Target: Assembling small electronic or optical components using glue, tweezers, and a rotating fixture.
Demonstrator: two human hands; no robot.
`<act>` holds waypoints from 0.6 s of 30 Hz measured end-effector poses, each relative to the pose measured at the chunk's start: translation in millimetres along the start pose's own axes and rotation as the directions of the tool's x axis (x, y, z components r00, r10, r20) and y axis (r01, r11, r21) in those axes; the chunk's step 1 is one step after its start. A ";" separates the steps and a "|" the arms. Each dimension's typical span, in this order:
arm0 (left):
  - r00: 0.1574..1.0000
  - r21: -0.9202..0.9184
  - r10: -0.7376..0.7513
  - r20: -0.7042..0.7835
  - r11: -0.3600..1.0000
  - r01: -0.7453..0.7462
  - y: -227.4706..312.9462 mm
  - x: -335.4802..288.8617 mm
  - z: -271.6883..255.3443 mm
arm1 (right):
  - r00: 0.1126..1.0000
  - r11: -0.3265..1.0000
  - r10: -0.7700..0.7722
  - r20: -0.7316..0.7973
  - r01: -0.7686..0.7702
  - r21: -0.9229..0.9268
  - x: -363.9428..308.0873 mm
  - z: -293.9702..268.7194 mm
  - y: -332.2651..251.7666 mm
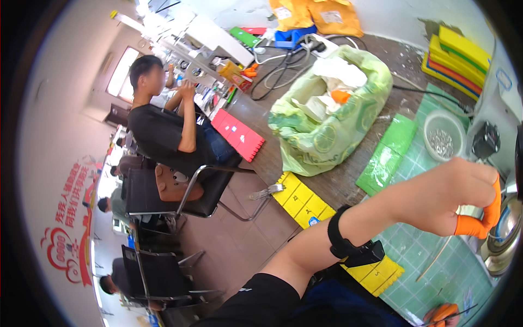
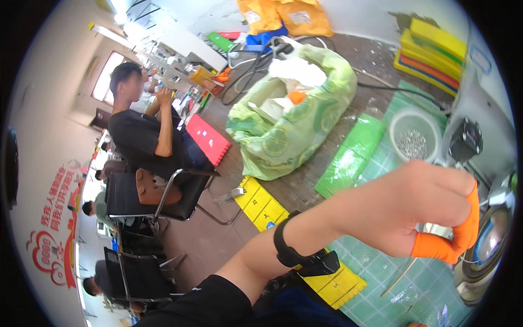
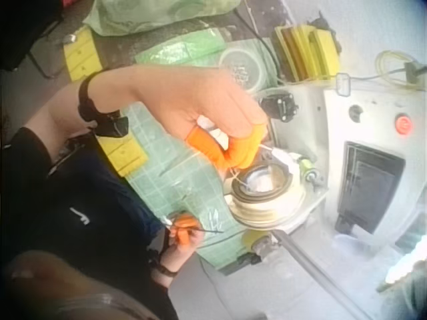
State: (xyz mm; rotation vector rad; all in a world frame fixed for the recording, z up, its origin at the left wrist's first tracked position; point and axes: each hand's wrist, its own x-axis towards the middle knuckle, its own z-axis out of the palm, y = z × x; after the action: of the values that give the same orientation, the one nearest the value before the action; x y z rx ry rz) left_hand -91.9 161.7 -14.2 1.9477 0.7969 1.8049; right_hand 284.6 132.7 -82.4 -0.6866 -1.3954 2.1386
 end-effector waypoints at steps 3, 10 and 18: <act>1.000 -0.003 -0.019 0.025 1.000 0.019 4.8 1.5 -1.3 | 1.000 1.000 0.009 0.017 -0.009 -0.014 2.5 -5.2 -1.0; 0.998 -0.001 -0.018 0.060 1.000 0.018 15.1 2.3 -5.7 | 1.000 0.999 0.014 0.002 -0.014 -0.032 -4.5 6.0 -1.9; 0.989 0.015 -0.086 0.124 0.996 0.084 22.9 0.6 -10.5 | 0.993 0.963 -0.100 -0.063 0.081 -0.258 -12.3 1.4 -52.0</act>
State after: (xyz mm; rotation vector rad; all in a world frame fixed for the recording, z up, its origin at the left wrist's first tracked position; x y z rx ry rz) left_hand -98.7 143.2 1.6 1.9792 0.8349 1.6160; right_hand 299.6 142.4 -32.0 -0.7750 -1.6445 1.8618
